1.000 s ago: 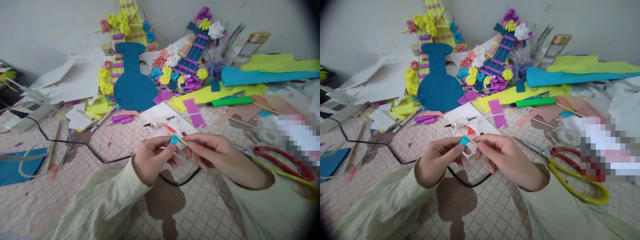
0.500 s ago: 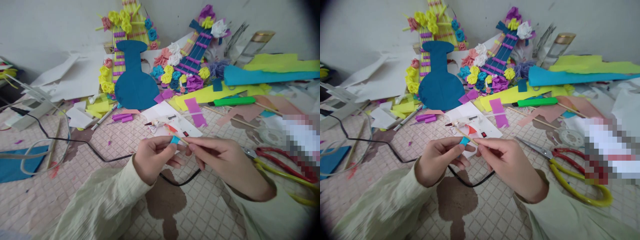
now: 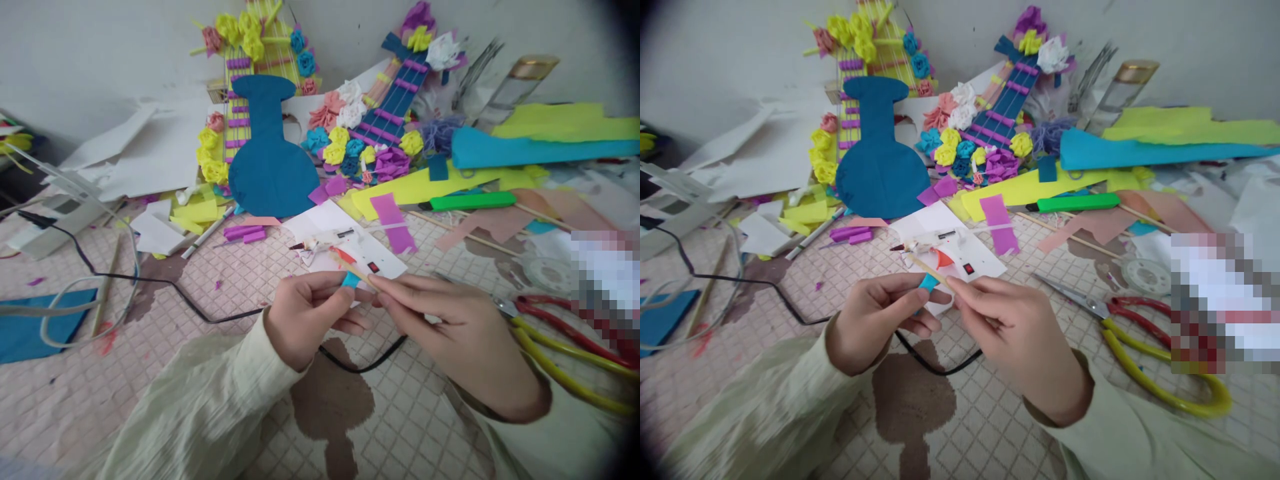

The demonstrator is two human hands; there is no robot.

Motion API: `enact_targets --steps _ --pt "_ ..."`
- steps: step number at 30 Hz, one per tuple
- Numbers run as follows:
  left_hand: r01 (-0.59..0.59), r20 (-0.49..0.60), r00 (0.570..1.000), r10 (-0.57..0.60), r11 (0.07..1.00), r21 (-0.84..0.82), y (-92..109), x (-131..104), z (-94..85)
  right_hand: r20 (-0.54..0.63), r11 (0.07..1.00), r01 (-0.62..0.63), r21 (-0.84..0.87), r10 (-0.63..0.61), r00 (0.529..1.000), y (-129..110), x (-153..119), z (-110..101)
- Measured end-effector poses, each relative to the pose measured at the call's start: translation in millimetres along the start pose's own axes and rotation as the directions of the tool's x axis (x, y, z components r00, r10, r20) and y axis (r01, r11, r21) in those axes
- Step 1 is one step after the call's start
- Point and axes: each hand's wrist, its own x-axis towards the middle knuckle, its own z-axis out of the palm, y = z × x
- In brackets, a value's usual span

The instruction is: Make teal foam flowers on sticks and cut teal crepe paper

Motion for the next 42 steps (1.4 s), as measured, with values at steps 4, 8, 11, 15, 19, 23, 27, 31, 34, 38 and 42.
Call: enact_targets --steps 4,8,11,15,19,23,27,31,34,38,42 --pt "-0.001 0.009 1.0 0.001 0.999 -0.034 0.1 -0.3 0.2 -0.022 0.999 0.034 -0.025 -0.035 0.999 -0.5 -0.3 0.6" --pt "0.001 -0.002 1.0 -0.001 0.999 -0.035 1.0 0.5 1.0 -0.036 0.996 0.061 -0.059 -0.063 0.997 -1.1 -1.0 1.6" --pt "0.009 -0.001 1.0 -0.01 1.0 -0.028 1.9 0.6 1.1 -0.041 0.993 0.08 -0.083 -0.083 0.996 -1.0 -1.9 2.8" --pt "0.019 -0.003 1.0 -0.019 0.999 -0.029 2.9 0.4 1.3 -0.04 0.989 0.087 -0.121 -0.092 0.995 -0.4 -2.9 4.5" --pt "0.017 -0.017 1.0 -0.018 0.999 -0.042 3.1 0.4 1.8 -0.041 0.982 0.096 -0.16 -0.104 0.994 -0.3 -3.5 5.8" --pt "0.011 -0.008 1.0 -0.011 0.999 -0.034 2.9 0.8 1.3 -0.04 0.973 0.115 -0.202 -0.126 0.991 -0.4 -4.1 6.1" --pt "-0.005 0.005 1.0 0.005 0.999 -0.032 2.7 1.0 0.4 -0.036 0.974 0.109 -0.197 -0.119 0.992 -0.6 -4.8 6.2" --pt "-0.016 -0.003 1.0 0.016 1.0 -0.004 2.5 1.3 0.0 -0.051 0.974 0.104 -0.201 -0.116 0.992 -1.1 -5.2 6.8" --pt "-0.016 -0.011 1.0 0.017 1.0 0.017 2.4 1.8 -0.1 -0.058 0.974 0.108 -0.199 -0.121 0.991 -1.1 -5.4 7.3" --pt "-0.02 -0.004 1.0 0.02 1.0 0.001 2.6 2.3 -0.1 -0.057 0.974 0.113 -0.198 -0.127 0.99 -0.8 -5.6 7.2" --pt "-0.014 -0.012 1.0 0.014 1.0 -0.003 3.4 2.8 0.5 -0.064 0.967 0.129 -0.221 -0.147 0.987 -1.2 -5.7 6.8"
